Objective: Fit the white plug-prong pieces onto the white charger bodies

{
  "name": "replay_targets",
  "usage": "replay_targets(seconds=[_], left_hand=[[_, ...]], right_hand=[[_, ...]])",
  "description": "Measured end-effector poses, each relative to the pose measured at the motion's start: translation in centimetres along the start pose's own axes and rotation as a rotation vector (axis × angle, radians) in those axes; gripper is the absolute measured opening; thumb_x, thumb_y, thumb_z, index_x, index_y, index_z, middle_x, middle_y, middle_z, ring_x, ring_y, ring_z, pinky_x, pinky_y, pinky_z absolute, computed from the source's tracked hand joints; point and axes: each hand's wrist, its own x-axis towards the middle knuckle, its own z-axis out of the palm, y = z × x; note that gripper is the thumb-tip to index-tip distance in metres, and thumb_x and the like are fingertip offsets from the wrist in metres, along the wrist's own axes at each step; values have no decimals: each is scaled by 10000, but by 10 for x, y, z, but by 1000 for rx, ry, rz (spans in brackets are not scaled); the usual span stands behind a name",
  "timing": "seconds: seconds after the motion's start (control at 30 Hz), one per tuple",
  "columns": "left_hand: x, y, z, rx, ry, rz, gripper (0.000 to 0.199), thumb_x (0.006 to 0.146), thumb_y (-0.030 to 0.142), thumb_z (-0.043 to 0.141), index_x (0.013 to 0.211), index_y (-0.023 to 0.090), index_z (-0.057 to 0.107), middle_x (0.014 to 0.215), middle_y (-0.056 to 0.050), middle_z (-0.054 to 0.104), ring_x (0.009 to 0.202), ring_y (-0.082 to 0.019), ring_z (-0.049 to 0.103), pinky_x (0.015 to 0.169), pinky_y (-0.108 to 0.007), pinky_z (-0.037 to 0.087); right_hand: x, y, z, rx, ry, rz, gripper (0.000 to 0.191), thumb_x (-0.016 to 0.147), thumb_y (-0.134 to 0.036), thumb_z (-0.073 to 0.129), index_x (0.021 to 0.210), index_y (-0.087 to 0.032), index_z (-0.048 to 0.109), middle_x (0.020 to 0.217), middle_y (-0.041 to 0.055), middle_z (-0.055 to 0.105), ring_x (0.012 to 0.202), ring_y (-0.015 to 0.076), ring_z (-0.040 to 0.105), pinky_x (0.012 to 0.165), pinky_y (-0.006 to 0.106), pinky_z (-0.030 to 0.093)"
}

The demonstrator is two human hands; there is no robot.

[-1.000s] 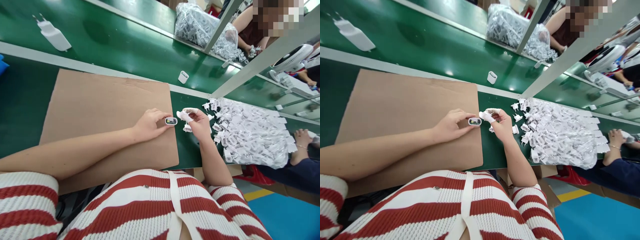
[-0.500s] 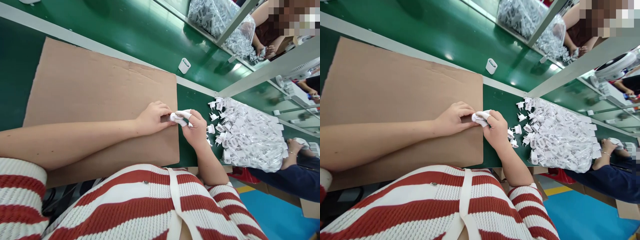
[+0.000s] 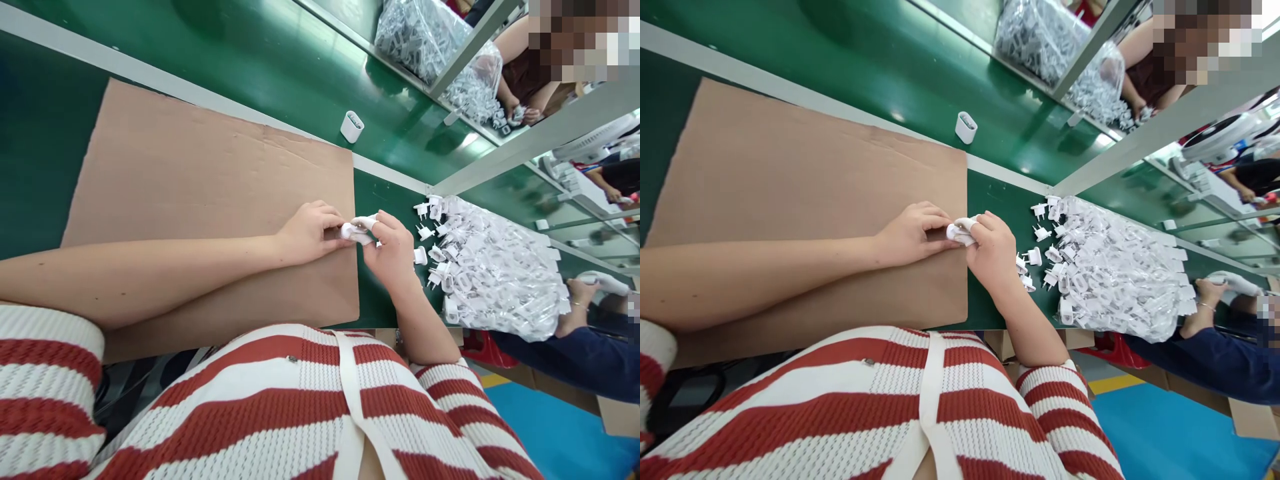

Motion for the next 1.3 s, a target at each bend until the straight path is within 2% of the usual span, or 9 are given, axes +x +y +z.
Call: replay_targets(seconds=[0.23,0.6,0.73,0.83,0.9,1.0,1.1,1.17,1.3], left_hand=[[1,-2,0,38,0,41,404,987,587,665,978,206,800,979,-98,783,891,-253,683,840,-400,495],[4,0,5,83,-13,42,319,968,504,693,892,212,796,892,-99,735,849,-254,654,816,-407,501],[3,3,6,110,-5,47,337,990,495,668,905,197,800,869,-101,713,829,-253,633,791,-406,493],[2,3,5,126,-13,61,327,993,475,676,905,184,797,858,-97,706,825,-255,621,780,-405,485],[1,3,4,117,-10,67,309,990,462,684,915,185,799,868,-96,710,833,-258,623,781,-404,485],[2,2,6,88,1,67,297,995,455,677,925,195,804,879,-95,715,827,-252,629,778,-395,487],[3,1,7,79,0,58,294,990,457,681,914,200,803,876,-91,713,818,-248,630,777,-389,489],[3,1,8,78,-9,55,288,985,450,687,904,198,801,882,-91,711,816,-246,630,774,-386,488],[2,2,9,113,-11,40,312,994,442,688,859,177,783,868,-99,705,818,-254,638,757,-385,483]], right_hand=[[12,-1,-10,-57,-76,-71,336,811,-20,521,892,-263,739,812,10,628,819,206,630,1247,461,439],[27,-3,-25,-117,-212,-156,288,822,-33,529,822,-243,727,771,19,610,789,218,624,1186,452,469],[29,11,-24,41,-204,-64,229,874,-150,603,950,-247,797,833,26,638,813,212,651,924,375,563],[20,15,-20,97,-151,6,239,924,-241,625,1069,-235,814,864,45,637,814,214,654,755,337,549],[12,14,-18,88,-125,-1,277,951,-241,596,1126,-251,810,886,52,644,859,224,665,783,349,564],[4,9,-16,7,-82,-51,328,965,-189,542,1145,-278,801,903,58,660,924,247,664,932,409,574],[4,3,-18,-105,-67,-85,319,934,-139,529,1064,-263,793,890,62,648,895,250,633,880,391,561],[9,0,-20,-167,-94,-99,289,889,-95,524,924,-253,763,847,54,623,838,234,599,793,350,525],[23,-2,-22,-209,-175,-89,218,773,-49,539,669,-231,599,746,27,539,712,190,510,627,307,366]])
